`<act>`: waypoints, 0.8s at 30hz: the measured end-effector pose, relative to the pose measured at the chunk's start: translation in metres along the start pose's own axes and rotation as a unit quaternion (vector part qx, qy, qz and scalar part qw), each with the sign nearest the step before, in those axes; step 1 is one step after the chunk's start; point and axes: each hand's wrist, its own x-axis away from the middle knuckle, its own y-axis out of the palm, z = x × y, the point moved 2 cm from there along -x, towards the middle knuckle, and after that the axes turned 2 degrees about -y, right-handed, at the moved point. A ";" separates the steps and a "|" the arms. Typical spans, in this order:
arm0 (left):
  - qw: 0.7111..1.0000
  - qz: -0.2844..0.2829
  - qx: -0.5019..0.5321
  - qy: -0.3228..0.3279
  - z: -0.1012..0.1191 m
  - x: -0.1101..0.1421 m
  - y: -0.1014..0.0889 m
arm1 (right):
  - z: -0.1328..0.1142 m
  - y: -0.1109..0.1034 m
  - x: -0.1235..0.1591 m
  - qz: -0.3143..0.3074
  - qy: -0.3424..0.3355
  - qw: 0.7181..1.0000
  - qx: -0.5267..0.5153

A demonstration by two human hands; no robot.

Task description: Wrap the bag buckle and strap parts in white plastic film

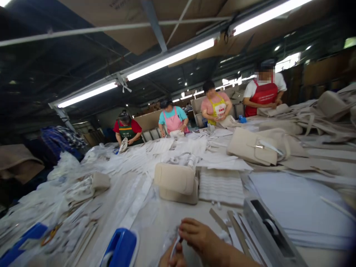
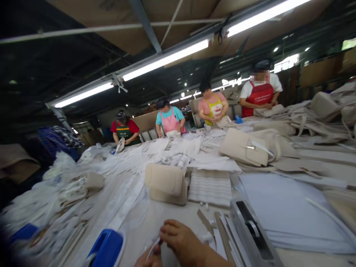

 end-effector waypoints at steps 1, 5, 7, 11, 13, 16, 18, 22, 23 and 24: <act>0.999 0.011 0.037 -0.017 -0.003 0.002 0.000 | -0.004 -0.002 0.003 -0.030 -0.005 0.999 0.035; 0.971 -0.018 0.227 -0.071 -0.012 0.010 0.005 | -0.011 -0.001 0.019 -0.074 0.021 0.992 0.101; 0.963 -0.035 0.254 -0.084 -0.014 0.010 0.007 | -0.014 0.000 0.024 -0.075 0.038 0.992 0.097; 0.987 -0.006 0.157 -0.040 -0.017 0.009 0.004 | -0.021 -0.008 0.023 -0.051 0.120 0.990 0.047; 0.998 0.004 0.055 0.000 -0.017 0.009 0.001 | -0.020 -0.014 0.020 -0.006 0.235 0.972 -0.012; 0.996 0.013 -0.075 0.038 -0.018 0.009 -0.003 | -0.012 -0.011 0.014 0.038 0.481 0.857 -0.182; 0.991 0.024 -0.123 0.052 -0.019 0.009 -0.004 | -0.010 -0.004 0.010 0.035 0.583 0.755 -0.299; 0.985 0.039 -0.157 0.067 -0.020 0.009 -0.003 | -0.012 0.008 0.000 0.044 0.634 0.672 -0.380; 0.984 0.040 -0.158 0.069 -0.020 0.010 -0.003 | -0.013 0.010 -0.002 0.040 0.636 0.664 -0.392; 0.984 0.040 -0.159 0.069 -0.020 0.010 -0.002 | -0.014 0.012 -0.004 0.031 0.637 0.653 -0.408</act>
